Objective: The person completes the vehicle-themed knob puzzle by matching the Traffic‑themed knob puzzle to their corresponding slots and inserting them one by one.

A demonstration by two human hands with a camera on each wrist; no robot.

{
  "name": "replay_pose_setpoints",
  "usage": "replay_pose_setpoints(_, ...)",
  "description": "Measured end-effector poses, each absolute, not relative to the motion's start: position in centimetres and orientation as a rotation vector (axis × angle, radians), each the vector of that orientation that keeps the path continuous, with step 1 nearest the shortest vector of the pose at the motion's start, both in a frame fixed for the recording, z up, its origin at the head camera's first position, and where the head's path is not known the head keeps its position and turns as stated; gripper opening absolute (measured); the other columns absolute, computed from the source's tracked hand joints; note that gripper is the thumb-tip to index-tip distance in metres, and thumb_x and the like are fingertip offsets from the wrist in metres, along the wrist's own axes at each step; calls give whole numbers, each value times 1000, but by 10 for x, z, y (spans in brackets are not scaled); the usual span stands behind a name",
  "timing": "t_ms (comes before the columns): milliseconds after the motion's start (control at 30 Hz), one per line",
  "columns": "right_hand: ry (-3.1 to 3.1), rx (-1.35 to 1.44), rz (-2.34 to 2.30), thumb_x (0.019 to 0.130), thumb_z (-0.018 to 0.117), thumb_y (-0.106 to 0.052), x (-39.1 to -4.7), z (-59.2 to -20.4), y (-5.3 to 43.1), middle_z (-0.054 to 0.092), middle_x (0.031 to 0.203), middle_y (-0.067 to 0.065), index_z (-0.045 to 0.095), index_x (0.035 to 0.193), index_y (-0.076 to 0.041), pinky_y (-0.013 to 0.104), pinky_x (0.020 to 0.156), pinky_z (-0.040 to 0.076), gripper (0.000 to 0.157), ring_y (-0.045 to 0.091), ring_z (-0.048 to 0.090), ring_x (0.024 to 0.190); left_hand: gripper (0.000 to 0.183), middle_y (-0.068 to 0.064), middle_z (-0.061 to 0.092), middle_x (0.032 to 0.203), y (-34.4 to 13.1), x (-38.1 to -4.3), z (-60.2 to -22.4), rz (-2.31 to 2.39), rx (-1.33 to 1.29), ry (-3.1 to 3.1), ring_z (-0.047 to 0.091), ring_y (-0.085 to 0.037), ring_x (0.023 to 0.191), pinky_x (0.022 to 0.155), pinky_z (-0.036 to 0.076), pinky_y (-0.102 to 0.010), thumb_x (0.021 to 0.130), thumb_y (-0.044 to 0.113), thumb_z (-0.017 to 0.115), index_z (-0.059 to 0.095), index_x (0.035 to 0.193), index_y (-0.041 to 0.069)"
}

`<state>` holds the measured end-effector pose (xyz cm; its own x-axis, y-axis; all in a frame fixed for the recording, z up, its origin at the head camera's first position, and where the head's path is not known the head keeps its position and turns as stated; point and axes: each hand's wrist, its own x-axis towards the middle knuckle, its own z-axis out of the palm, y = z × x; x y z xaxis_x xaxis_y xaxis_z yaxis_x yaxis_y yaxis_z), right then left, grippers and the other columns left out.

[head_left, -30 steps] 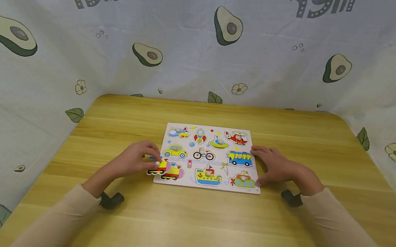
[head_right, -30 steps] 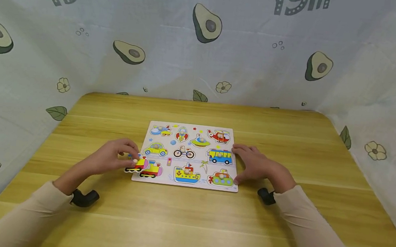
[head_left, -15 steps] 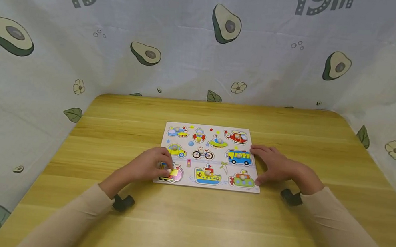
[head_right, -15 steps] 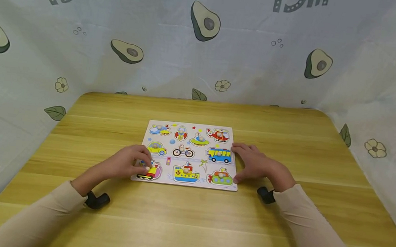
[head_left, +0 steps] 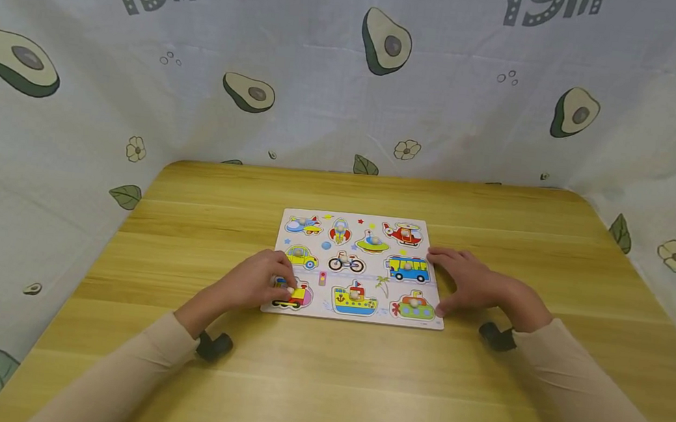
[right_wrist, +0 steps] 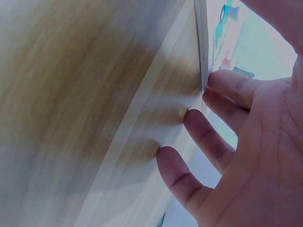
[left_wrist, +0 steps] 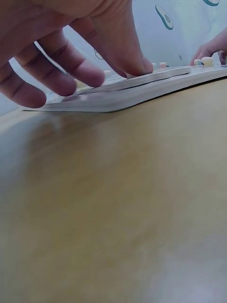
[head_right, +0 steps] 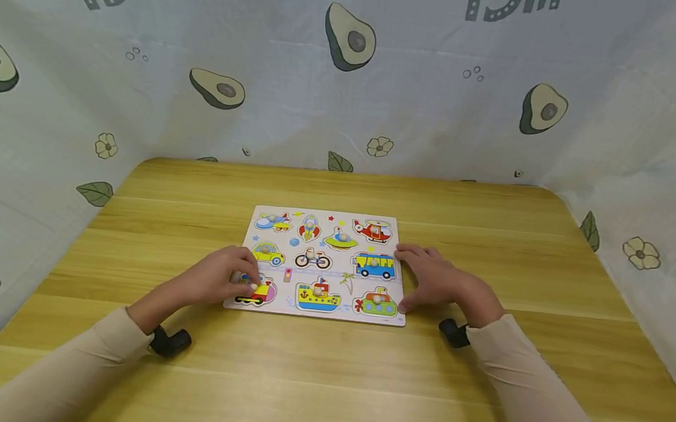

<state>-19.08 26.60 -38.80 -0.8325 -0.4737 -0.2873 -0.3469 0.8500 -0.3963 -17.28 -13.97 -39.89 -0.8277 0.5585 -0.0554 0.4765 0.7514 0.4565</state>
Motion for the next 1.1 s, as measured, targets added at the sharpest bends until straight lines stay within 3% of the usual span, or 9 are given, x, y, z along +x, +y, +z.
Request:
replay_pose_setpoints(500,2652,-602,-463,71,86,-43,-191,-389,267,26,161,19,35,151,-2,69,109,35,103,47,29,136,3,-1,63,108,-135,-173,-397,609,762,2790,53,-22,109,99,48,-41,85,19,78,76,83,18)
replay_pose_setpoints(667,2644,-617,-471,72,85,-43,-189,-391,267,24,161,21,34,152,-1,70,108,35,104,49,29,136,5,-3,63,112,-136,-171,-397,604,742,2762,52,-24,113,101,47,-42,85,19,77,77,89,16)
replay_pose_setpoints(900,2643,-632,-529,76,82,-45,-186,-391,271,24,160,24,34,152,0,71,111,30,100,51,25,141,25,-8,65,120,-145,-169,-394,676,784,2742,56,-27,117,104,47,-46,89,21,72,74,112,12)
replay_pose_setpoints(1100,2671,-665,-558,81,80,-41,-186,-391,273,33,157,27,39,149,2,69,112,29,90,51,29,140,27,-13,64,125,-153,-170,-392,703,789,2750,57,-32,121,107,46,-50,90,21,71,72,111,5)
